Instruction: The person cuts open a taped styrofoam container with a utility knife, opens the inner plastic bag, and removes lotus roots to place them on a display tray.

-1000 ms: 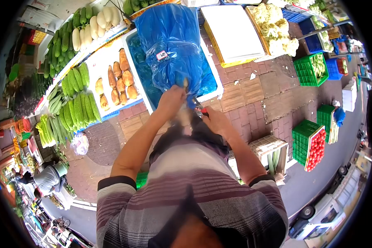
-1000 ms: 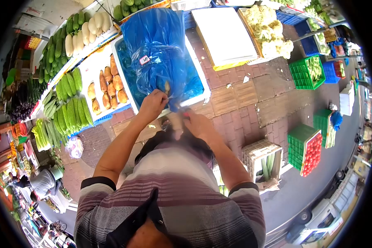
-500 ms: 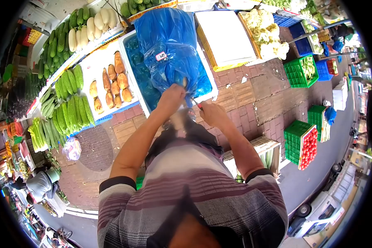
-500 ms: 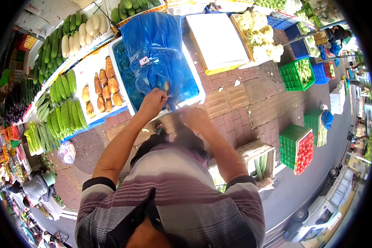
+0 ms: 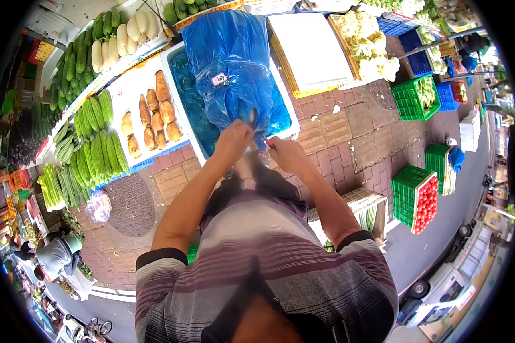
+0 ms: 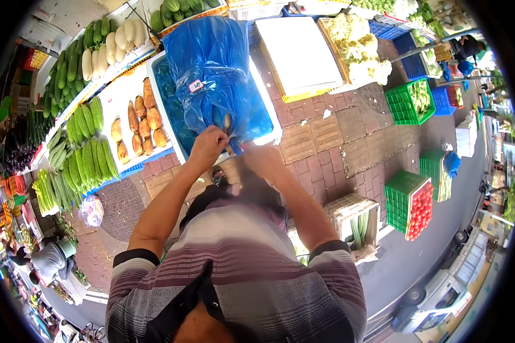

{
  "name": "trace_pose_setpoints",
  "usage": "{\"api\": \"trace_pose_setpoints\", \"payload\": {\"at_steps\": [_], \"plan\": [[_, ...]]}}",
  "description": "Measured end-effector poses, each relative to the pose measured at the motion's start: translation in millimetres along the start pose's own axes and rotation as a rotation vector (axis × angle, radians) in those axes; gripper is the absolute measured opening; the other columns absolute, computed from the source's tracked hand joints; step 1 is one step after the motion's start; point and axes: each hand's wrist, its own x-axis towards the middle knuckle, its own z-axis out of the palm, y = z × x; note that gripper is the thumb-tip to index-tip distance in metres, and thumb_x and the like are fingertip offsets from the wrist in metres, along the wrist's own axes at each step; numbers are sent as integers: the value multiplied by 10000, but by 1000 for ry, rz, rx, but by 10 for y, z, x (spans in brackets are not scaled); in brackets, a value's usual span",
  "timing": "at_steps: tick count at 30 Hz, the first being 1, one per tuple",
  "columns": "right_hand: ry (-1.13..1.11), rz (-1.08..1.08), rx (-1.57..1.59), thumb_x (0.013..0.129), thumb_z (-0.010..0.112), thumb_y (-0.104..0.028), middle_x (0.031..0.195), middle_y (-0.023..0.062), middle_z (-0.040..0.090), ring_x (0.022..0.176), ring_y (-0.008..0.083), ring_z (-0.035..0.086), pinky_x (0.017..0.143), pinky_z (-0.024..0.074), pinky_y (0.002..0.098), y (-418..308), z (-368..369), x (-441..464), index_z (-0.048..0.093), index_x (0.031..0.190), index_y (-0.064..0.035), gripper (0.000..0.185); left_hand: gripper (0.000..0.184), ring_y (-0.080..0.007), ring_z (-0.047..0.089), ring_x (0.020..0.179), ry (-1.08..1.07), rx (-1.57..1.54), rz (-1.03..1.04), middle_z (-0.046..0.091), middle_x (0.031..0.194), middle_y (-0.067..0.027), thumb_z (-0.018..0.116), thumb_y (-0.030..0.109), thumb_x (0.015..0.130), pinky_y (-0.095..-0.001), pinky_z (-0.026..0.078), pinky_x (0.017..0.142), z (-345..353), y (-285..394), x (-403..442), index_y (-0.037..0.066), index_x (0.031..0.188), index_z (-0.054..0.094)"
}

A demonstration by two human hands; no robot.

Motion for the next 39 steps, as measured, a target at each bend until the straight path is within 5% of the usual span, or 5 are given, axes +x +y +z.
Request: {"api": "trace_pose_setpoints", "payload": {"at_steps": [14, 17, 29, 36, 39], "plan": [[33, 11, 24, 965, 512, -246, 957, 202, 696, 916, 408, 666, 787, 514, 532, -160, -114, -102, 635, 1116, -93, 247, 60, -320, 651, 841, 22, -49, 17, 650, 896, -121, 703, 58, 835, -394, 525, 740, 10, -5, -20, 11, 865, 681], [340, -30, 87, 948, 611, -214, 819, 203, 667, 774, 400, 665, 686, 498, 475, -202, -159, -159, 612, 1143, -37, 264, 48, -311, 655, 836, -15, -16, 46, 655, 894, -115, 707, 38, 830, -383, 529, 738, 19, -83, -64, 9, 850, 675], [147, 326, 865, 904, 682, -124, 730, 1, 595, 647, 64, 528, 602, 436, 245, -144, 202, 27, 664, 1120, -25, 238, 121, -307, 634, 816, 209, -45, -51, 620, 938, -129, 709, -10, 813, -386, 508, 712, 136, -140, -535, 39, 920, 684], [68, 113, 493, 927, 640, -282, 969, 234, 697, 882, 393, 690, 751, 518, 446, -339, 341, 233, 621, 1258, -94, 381, 151, -344, 637, 862, 299, -124, 27, 669, 927, -132, 675, -15, 829, -419, 500, 766, 198, -91, -581, 45, 966, 657], [12, 118, 323, 927, 648, -292, 996, 228, 701, 933, 392, 692, 770, 523, 448, -295, 297, 327, 636, 1208, -77, 355, 124, -354, 626, 858, 285, -132, -27, 659, 918, -142, 653, 9, 858, -426, 493, 767, 232, -134, -631, 44, 978, 652]]}}
